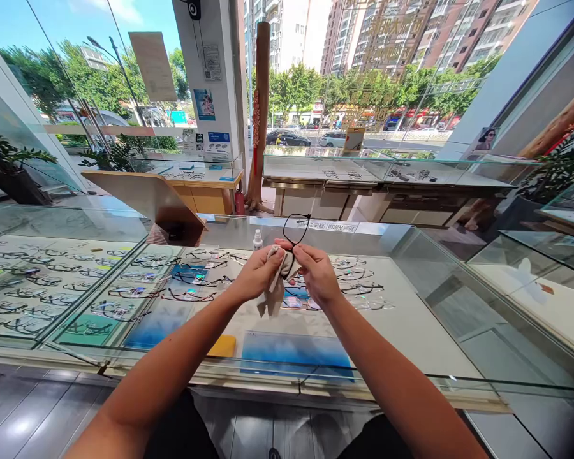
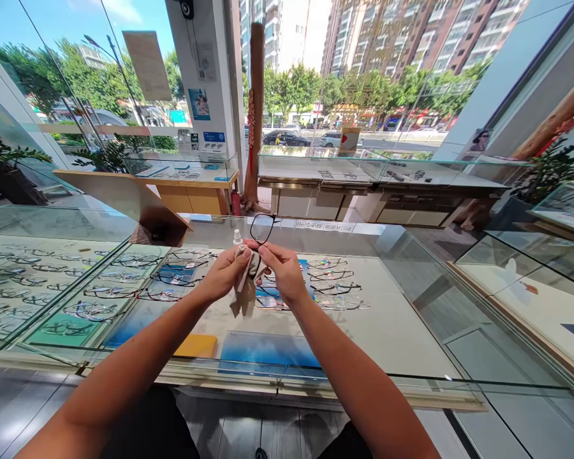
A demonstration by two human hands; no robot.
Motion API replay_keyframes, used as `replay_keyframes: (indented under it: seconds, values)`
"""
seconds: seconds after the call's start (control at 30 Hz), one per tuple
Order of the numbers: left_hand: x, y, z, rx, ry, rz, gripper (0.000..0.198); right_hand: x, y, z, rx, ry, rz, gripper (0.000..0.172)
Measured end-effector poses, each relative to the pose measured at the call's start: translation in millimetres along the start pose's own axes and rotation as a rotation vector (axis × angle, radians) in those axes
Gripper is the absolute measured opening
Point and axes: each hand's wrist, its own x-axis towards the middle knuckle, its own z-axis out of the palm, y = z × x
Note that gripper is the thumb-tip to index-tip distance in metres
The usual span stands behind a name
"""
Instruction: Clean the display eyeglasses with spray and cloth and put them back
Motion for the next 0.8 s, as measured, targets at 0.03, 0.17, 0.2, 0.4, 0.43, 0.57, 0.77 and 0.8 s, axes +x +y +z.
replay_keyframes:
  seconds: [0.03,0.17,0.2,0.4,0.43,0.57,0.77,0.8]
  values:
    - [-0.3,0.1,-2.6,0.011,-0.028,0.003,0.06,0.0,-0.9,-0.2,0.006,0.002,-0.001,0.04]
    - [-3.0,-1.7,-8.0,0.038,-0.083,-0.025,0.058,0.7,-0.1,-1.9,0.003,0.016,-0.015,0.039]
    - [-3.5,-2.8,-7.3,0.037,-0.076,-0.031,0.061,1.1,1.2,-2.5,-0.005,0.013,-0.018,0.039]
    - [-1.0,-11.9,3.2,0.071,0.129,0.043,0.058,4.4,8.7,-2.4,-0.073,-0.04,-0.064,0.043]
    - [0.0,-12.8,4.1,0.065,0.155,0.044,0.06,4.8,8.8,-2.1,-0.082,-0.047,-0.069,0.042]
    - [2.6,-12.6,3.4,0.006,0.145,-0.001,0.07,6.1,8.4,-3.3,-0.091,-0.05,-0.053,0.043]
    - [6.3,-7.2,-8.1,0.068,0.204,0.034,0.064,11.5,9.0,-15.5,-0.181,0.016,-0.16,0.036]
    - [7.2,-6.6,-11.1,0.085,0.247,0.038,0.065,12.5,8.0,-17.5,-0.189,0.025,-0.194,0.033]
